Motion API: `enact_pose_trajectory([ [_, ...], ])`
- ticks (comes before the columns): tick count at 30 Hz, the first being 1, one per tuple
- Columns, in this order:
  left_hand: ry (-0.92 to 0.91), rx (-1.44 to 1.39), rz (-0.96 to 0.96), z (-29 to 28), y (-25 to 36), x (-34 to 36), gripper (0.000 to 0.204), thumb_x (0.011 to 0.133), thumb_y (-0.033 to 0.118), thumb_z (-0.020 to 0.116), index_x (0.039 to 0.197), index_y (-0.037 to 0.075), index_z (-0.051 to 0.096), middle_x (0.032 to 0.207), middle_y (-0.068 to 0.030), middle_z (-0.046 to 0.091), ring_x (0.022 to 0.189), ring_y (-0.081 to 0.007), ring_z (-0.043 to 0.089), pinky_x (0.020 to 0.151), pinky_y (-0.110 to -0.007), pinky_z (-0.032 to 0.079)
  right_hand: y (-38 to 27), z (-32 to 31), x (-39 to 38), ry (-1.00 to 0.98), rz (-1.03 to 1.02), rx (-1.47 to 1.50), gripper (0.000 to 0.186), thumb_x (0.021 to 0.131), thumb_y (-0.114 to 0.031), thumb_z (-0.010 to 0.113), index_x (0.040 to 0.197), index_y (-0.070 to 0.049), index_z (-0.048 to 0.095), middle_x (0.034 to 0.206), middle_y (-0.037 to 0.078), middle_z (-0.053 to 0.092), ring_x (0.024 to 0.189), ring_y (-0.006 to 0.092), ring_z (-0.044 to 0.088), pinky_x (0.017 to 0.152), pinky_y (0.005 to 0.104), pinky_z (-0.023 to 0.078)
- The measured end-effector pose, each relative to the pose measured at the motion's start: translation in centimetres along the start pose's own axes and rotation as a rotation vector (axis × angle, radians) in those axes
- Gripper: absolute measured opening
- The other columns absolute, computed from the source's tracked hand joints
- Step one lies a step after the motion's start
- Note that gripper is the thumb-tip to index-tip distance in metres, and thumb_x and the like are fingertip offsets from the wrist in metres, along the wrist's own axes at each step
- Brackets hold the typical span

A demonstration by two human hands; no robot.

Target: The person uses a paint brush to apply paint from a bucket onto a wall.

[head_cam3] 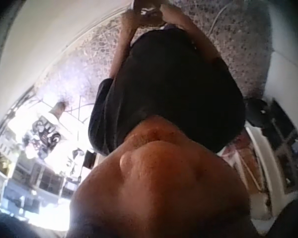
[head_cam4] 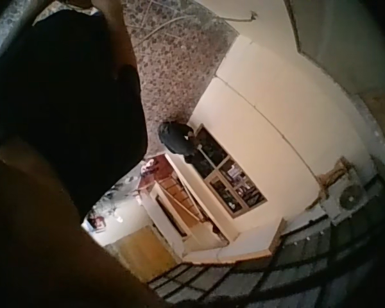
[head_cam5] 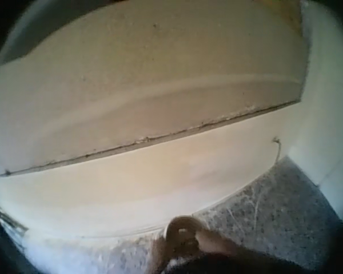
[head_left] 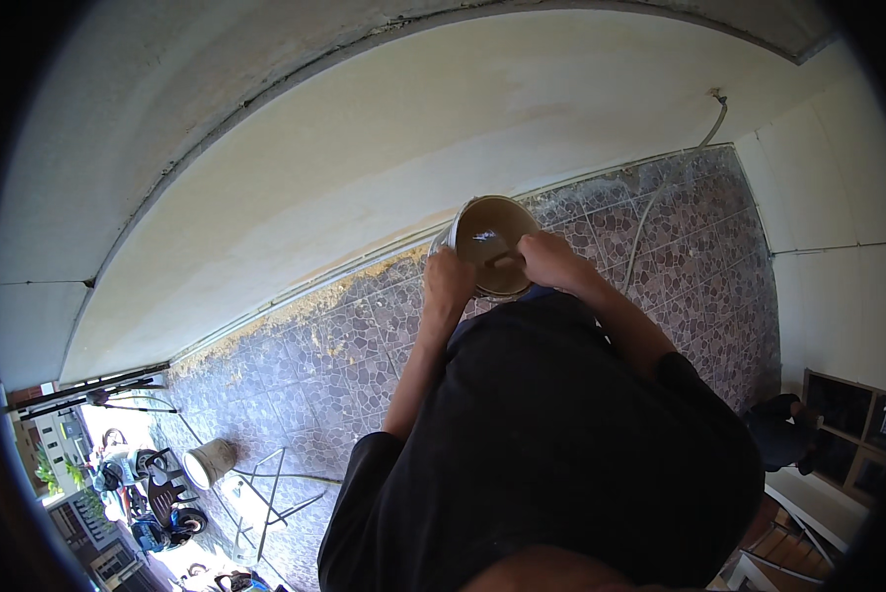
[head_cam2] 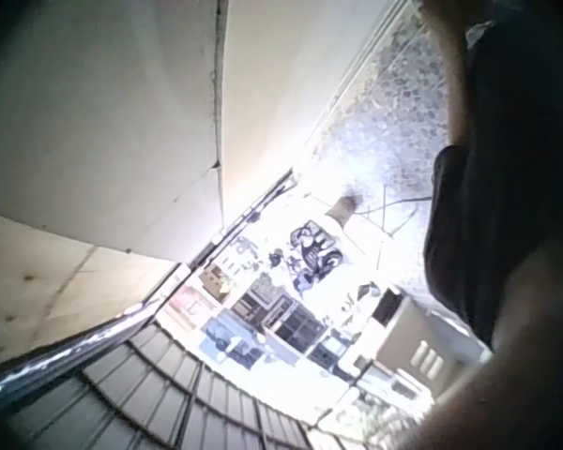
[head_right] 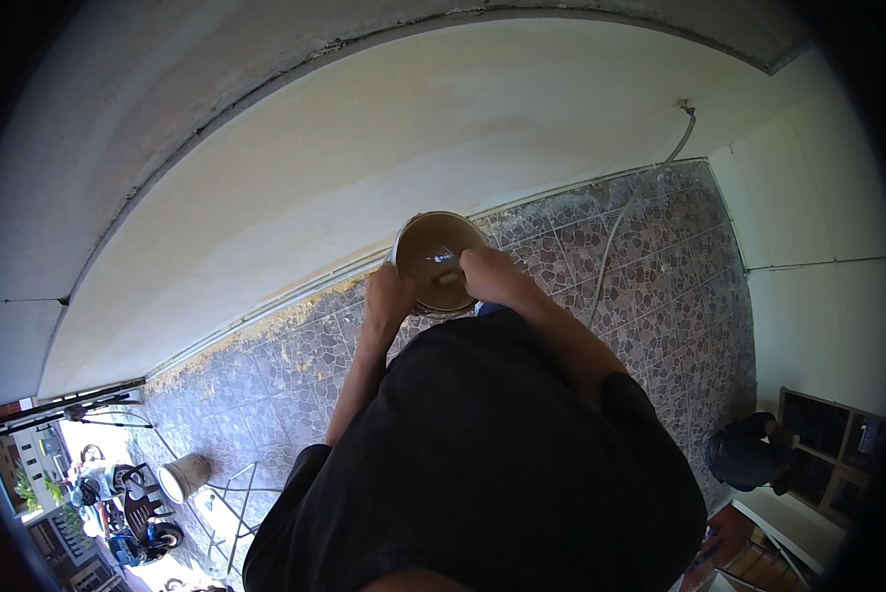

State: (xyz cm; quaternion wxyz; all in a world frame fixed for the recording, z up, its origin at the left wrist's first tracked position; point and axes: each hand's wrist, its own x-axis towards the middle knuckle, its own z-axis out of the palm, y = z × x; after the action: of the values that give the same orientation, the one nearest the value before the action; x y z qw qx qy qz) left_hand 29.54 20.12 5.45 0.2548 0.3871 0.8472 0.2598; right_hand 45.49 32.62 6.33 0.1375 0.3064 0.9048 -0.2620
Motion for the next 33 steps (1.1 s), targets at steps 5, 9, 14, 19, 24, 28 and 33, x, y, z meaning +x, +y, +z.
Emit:
enact_pose_trajectory([
  [5,0.004,0.006,0.006,0.4,-0.1,0.2,0.026,0.072,0.008,0.055,0.083,-0.015,0.059,0.081,-0.0367,0.062,0.082,-0.0481,0.064,0.078,-0.050,0.053,0.4,0.5,0.1,0.004,0.035,-0.023,0.019,0.080,-0.016,0.063,0.094,-0.010,0.074,0.086,0.019,0.068,0.084,0.0367,0.067,0.075,0.0448,0.054],
  [9,-0.028,0.001,-0.017,0.7,0.1,0.5,0.026,0.073,0.006,0.053,0.084,-0.016,0.059,0.082,-0.0369,0.062,0.083,-0.0480,0.064,0.079,-0.049,0.053,0.9,1.0,0.3,0.037,0.048,-0.003,0.018,0.083,-0.019,0.063,0.088,-0.004,0.071,0.085,0.021,0.068,0.084,0.0381,0.066,0.075,0.0461,0.053],
  [14,-0.026,0.029,-0.005,1.2,0.5,1.0,0.026,0.073,0.005,0.051,0.085,-0.015,0.060,0.083,-0.0374,0.062,0.085,-0.0484,0.064,0.081,-0.050,0.052,2.0,0.9,0.3,0.069,0.057,0.035,0.022,0.085,-0.023,0.063,0.089,-0.003,0.071,0.085,0.022,0.067,0.084,0.0385,0.066,0.074,0.0461,0.053],
  [19,-0.046,0.022,-0.031,1.7,0.9,1.6,0.027,0.074,0.006,0.051,0.085,-0.016,0.062,0.084,-0.0387,0.061,0.086,-0.0492,0.064,0.082,-0.051,0.051,2.8,-0.7,-0.1,-0.004,0.051,0.125,0.019,0.083,-0.020,0.062,0.087,-0.003,0.070,0.086,0.021,0.068,0.086,0.0374,0.067,0.075,0.0473,0.053],
  [24,-0.048,-0.017,-0.083,2.7,1.1,2.9,0.029,0.075,0.011,0.052,0.083,-0.015,0.063,0.084,-0.0392,0.060,0.087,-0.0507,0.062,0.081,-0.052,0.050,5.9,0.0,0.3,-0.032,0.074,0.146,0.022,0.085,-0.024,0.062,0.088,-0.004,0.071,0.084,0.021,0.067,0.084,0.0381,0.066,0.074,0.0471,0.052],
  [28,-0.056,-0.005,-0.119,3.3,2.5,3.8,0.028,0.074,0.009,0.052,0.083,-0.015,0.063,0.085,-0.0387,0.061,0.088,-0.0502,0.063,0.082,-0.051,0.050,7.1,-0.7,0.3,0.036,0.085,0.196,0.024,0.087,-0.024,0.061,0.087,-0.003,0.070,0.080,0.022,0.066,0.079,0.0394,0.065,0.071,0.0473,0.051],
  [33,-0.056,0.014,-0.148,5.0,4.1,5.3,0.029,0.075,0.009,0.051,0.086,-0.015,0.062,0.086,-0.0387,0.061,0.089,-0.0502,0.062,0.084,-0.052,0.050,9.8,-2.3,0.4,0.027,0.032,0.243,0.025,0.089,-0.025,0.059,0.088,-0.003,0.070,0.075,0.021,0.065,0.075,0.0393,0.065,0.068,0.0463,0.050],
])
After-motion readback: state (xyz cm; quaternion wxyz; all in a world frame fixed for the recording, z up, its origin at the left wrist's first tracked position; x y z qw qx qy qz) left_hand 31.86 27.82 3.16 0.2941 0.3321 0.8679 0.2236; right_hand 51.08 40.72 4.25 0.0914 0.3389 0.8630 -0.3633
